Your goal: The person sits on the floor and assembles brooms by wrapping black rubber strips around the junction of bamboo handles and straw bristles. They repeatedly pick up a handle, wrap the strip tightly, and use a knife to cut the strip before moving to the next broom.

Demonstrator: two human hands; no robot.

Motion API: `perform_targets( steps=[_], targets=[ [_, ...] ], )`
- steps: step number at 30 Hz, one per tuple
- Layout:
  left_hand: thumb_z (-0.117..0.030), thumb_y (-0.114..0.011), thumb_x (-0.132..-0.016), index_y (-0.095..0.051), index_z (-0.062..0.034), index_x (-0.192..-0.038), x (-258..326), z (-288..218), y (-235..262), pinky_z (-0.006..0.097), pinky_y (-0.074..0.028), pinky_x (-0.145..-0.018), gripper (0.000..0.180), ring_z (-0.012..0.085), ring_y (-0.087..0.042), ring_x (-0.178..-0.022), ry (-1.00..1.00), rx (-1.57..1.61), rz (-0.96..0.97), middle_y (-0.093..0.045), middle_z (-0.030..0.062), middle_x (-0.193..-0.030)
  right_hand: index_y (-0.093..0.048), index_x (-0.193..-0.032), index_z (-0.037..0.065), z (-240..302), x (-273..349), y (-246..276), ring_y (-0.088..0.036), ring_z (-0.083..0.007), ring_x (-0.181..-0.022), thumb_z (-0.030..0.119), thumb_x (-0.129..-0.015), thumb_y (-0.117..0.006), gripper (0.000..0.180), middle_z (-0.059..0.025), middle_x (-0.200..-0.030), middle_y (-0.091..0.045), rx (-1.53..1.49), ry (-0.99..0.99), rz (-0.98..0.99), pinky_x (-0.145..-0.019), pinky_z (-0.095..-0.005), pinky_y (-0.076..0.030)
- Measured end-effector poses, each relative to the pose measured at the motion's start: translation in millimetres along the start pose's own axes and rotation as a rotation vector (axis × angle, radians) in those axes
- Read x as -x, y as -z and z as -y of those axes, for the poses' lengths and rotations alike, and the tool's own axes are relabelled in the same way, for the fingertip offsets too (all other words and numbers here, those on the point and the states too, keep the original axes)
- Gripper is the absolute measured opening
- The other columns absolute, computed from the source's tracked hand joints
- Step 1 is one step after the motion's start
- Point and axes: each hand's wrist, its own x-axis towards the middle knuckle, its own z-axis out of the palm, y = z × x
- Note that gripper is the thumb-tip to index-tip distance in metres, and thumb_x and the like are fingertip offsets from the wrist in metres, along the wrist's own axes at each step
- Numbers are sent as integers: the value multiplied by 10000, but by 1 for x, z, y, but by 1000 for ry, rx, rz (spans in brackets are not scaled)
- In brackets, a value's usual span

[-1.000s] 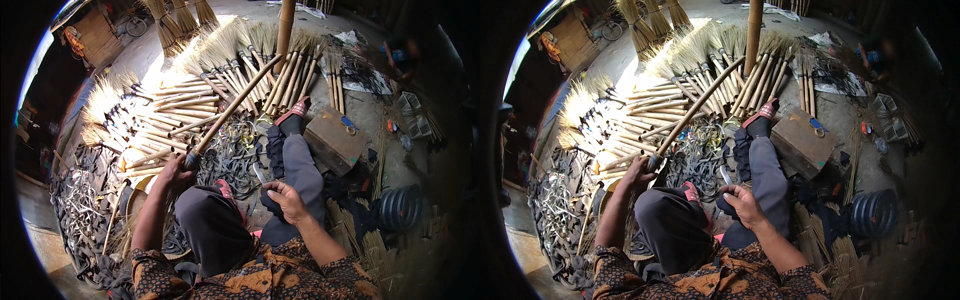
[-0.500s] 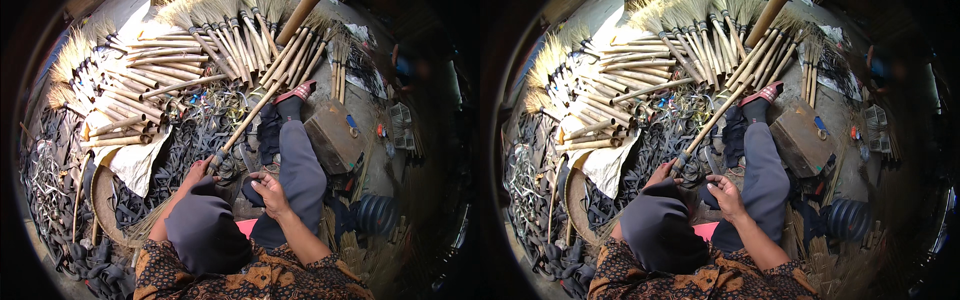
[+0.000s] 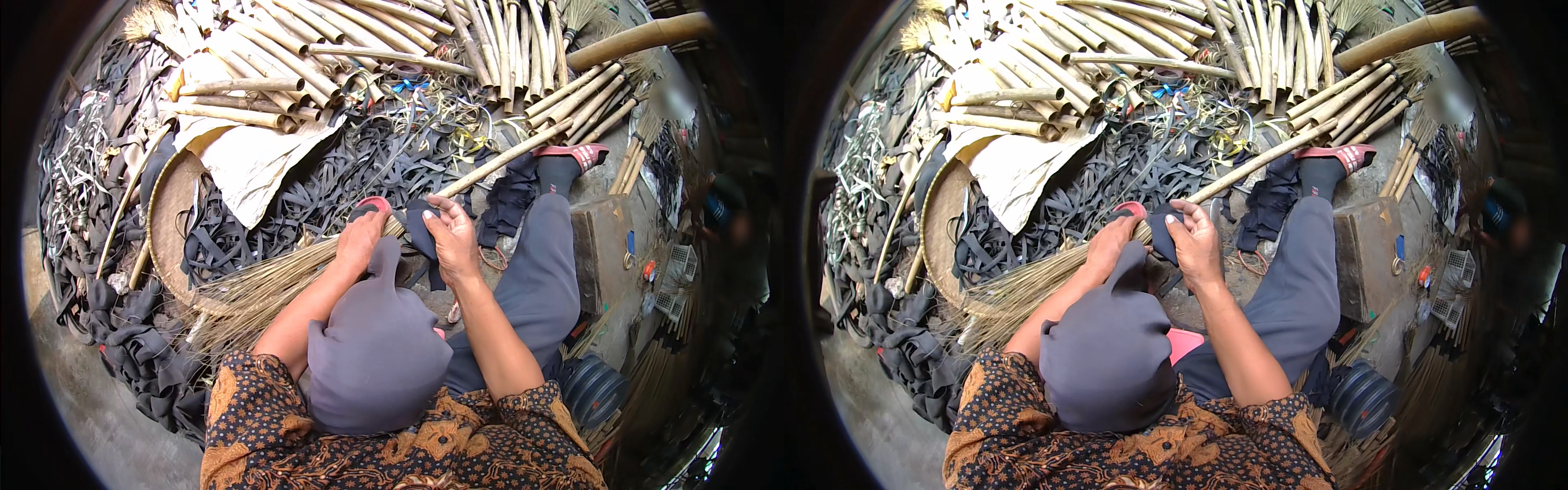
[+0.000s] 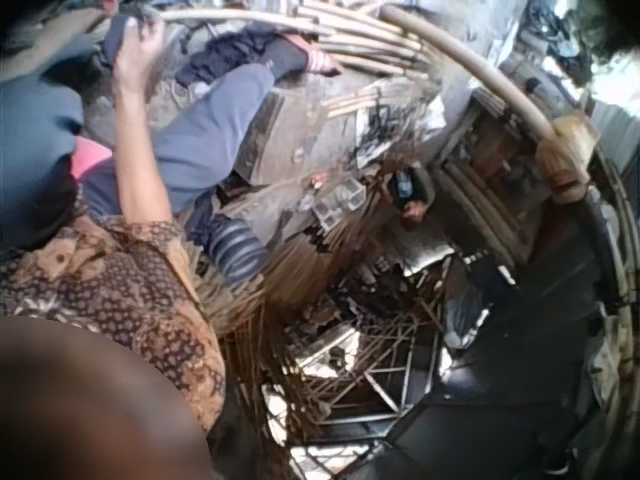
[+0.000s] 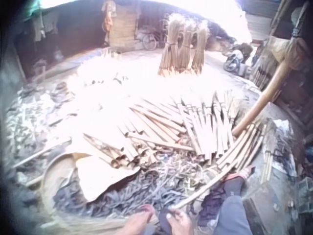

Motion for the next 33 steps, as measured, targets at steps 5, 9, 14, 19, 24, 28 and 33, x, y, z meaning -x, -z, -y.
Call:
perform_targets(
  steps=[5,9,14,19,24,28,33],
  targets=[
    [-339,-808,-815,-470,-118,-1476,1,1,-11,506,-521,-938,774,390,-647,-1133,55,65,-122,-682,193,-1180,-546,-1308,-25,-32,-28,-6,-696,-124,-840,23,-986,-640,339,-105,-1059,-722,373,-146,-125,-755,-262,-601],
    [-271,-704,-882,-433,-161,-1521,4,-3,-10,515,-540,-886,703,390,-683,-1050,85,85,-122,-711,193,-1121,-545,-1313,-28,-41,-32,8,-716,-149,-827,9,-972,-634,354,-119,-1048,-725,368,-147,-142,-689,-276,-600],
    [-92,-484,-1006,-445,-224,-1532,8,-8,-3,480,-558,-888,544,343,-687,-1081,-33,45,-147,-700,144,-1192,-509,-1328,-23,-36,-34,17,-722,-160,-836,-6,-971,-636,380,-138,-1043,-722,330,-187,-111,-708,-275,-608],
    [-77,-509,-980,-483,-237,-1514,8,-6,-5,454,-552,-930,558,319,-673,-1128,-46,35,-123,-677,111,-1209,-506,-1305,-30,-31,-33,17,-722,-167,-846,-14,-962,-651,372,-144,-1049,-721,301,-234,-91,-712,-275,-609],
    [-74,-518,-974,-557,-212,-1458,6,0,-12,445,-551,-940,505,318,-680,-1118,-95,37,-198,-690,112,-1189,-527,-1295,-33,-31,-31,18,-695,-123,-790,18,-944,-691,391,-102,-978,-718,273,-205,-96,-685,-241,-568],
    [-75,-527,-972,-617,-186,-1398,2,-1,-11,448,-552,-937,450,326,-688,-1116,-61,58,-193,-710,128,-1187,-520,-1302,-51,-36,-25,25,-677,-99,-765,62,-927,-742,450,-82,-944,-718,360,-186,-163,-670,-225,-542],
    [-112,-560,-961,-637,-161,-1370,-3,-5,-1,466,-554,-932,419,352,-689,-1116,13,68,-83,-714,141,-1208,-553,-1252,-68,-49,-8,48,-667,-86,-768,125,-930,-776,437,-62,-930,-723,449,-212,-95,-684,-233,-531]
  ],
)
